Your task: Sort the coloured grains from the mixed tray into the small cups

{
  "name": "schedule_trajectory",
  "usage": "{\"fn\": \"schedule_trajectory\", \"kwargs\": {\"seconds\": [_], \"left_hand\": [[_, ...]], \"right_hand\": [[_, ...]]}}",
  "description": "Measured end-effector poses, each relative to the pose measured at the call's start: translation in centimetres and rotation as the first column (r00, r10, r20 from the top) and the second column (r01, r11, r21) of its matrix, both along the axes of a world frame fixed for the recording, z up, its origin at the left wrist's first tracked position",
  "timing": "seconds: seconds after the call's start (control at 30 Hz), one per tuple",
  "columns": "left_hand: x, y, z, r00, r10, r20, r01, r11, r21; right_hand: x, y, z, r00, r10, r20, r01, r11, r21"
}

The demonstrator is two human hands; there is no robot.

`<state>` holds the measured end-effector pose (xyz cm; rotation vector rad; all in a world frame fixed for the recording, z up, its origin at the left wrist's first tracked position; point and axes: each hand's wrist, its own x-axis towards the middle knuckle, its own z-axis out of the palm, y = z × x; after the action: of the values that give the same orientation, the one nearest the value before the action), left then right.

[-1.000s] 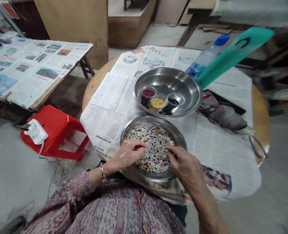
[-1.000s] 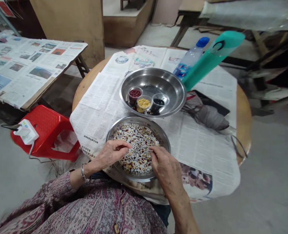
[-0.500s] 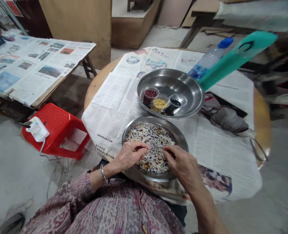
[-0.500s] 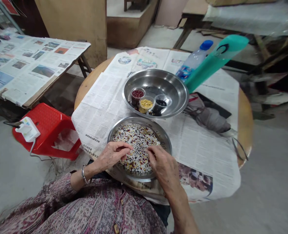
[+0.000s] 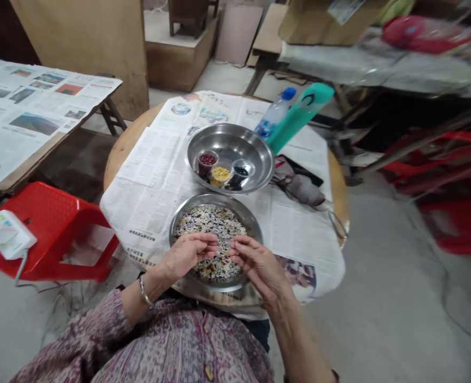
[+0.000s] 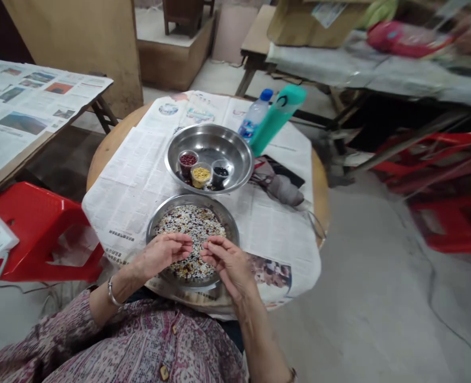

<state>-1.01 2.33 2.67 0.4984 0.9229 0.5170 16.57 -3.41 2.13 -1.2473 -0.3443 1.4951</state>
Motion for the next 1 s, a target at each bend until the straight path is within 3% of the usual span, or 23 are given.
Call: {"fn": "schedule_trajectory", "kwargs": {"seconds": [0.1, 0.43, 0.63, 0.77, 0.83, 0.93, 1.0], "left_hand": [[0.0, -0.2, 0.0, 1.000, -0.002, 0.013, 0.002, 1.000, -0.004], [0.9, -1.2, -0.1, 0.991, 0.127, 0.045, -0.123, 0.989, -0.082], [1.4, -1.5, 0.6, 0.992, 0.103, 0.079, -0.094, 0.990, -0.106], [2.0, -1.4, 0.5, 0.985, 0.116, 0.128, -0.098, 0.985, -0.139], [2.2, -1.3, 0.1, 0.979, 0.131, 0.157, -0.104, 0.980, -0.170], [2.2, -1.1, -0.1, 0.977, 0.139, 0.160, -0.099, 0.967, -0.236], [1.8, -0.9, 0.1, 0.981, 0.127, 0.144, -0.089, 0.965, -0.248]], "right_hand": [[-0.4, 0.3, 0.0, 0.997, -0.038, -0.061, 0.035, 0.998, -0.053], [0.0, 0.1, 0.4, 0.984, -0.091, -0.154, 0.096, 0.995, 0.026], [-0.2, -0.1, 0.5, 0.982, -0.075, -0.172, 0.072, 0.997, -0.022], [-1.5, -0.7, 0.9, 0.998, -0.060, 0.028, 0.059, 0.998, 0.036], [-1.9, -1.1, 1.3, 0.984, 0.047, 0.173, -0.059, 0.996, 0.061], [-1.2, -1.5, 2.0, 0.884, 0.183, 0.430, -0.233, 0.970, 0.066], [0.1, -1.6, 2.2, 0.775, 0.110, 0.623, -0.190, 0.980, 0.063]]}}
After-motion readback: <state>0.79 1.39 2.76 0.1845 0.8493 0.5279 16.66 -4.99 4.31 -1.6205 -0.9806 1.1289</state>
